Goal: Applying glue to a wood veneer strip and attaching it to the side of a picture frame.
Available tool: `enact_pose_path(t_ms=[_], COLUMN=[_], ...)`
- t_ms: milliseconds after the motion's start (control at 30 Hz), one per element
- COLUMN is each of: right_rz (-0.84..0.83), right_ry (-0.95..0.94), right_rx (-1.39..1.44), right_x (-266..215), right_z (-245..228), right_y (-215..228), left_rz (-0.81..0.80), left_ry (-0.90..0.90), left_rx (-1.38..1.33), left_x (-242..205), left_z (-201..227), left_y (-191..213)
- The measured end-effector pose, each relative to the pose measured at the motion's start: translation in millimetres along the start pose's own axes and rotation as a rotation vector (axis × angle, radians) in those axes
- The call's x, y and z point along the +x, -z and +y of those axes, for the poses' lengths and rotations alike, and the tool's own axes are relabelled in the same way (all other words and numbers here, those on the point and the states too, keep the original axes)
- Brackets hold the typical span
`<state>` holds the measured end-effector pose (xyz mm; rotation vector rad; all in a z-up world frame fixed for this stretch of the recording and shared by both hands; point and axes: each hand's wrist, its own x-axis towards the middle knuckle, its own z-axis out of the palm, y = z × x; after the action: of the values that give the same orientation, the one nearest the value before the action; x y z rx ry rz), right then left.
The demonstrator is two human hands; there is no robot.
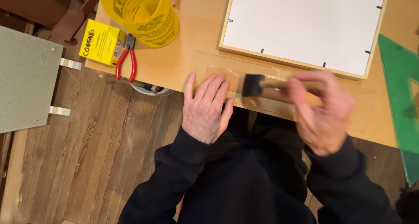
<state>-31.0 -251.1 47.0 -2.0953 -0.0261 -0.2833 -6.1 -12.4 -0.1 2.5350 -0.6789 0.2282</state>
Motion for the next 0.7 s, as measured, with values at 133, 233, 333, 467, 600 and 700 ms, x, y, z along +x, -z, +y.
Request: enact_pose_path(t_ms=[133, 233, 333, 467, 600, 700], right_rz=[-0.031, -0.024, -0.058, -0.031, 0.023, 0.064], right_ry=[0.122, 0.153, 0.134, 0.099, 0.006, -0.078], right_rx=[-0.161, -0.347, -0.377, -0.3, -0.36, -0.373], right_x=[18, 21, 12, -7, -23, -34], right_z=[-17, -26, -7, 12, 9, 15], right_y=[-26, -29, -17, 11, 41, 63], left_rz=[0.032, 0.014, 0.021, 0.001, 0.005, 0.011], left_ry=[0.004, -0.015, -0.023, -0.023, -0.026, -0.061], left_rx=[-0.01, 0.0, 0.011, 0.013, 0.044, 0.082], left_x=[0, 5, 6, 10, 12, 10], left_z=[-1, -1, -2, -1, -1, -7], left_y=[-2, 3, 3, 6, 5, -2])
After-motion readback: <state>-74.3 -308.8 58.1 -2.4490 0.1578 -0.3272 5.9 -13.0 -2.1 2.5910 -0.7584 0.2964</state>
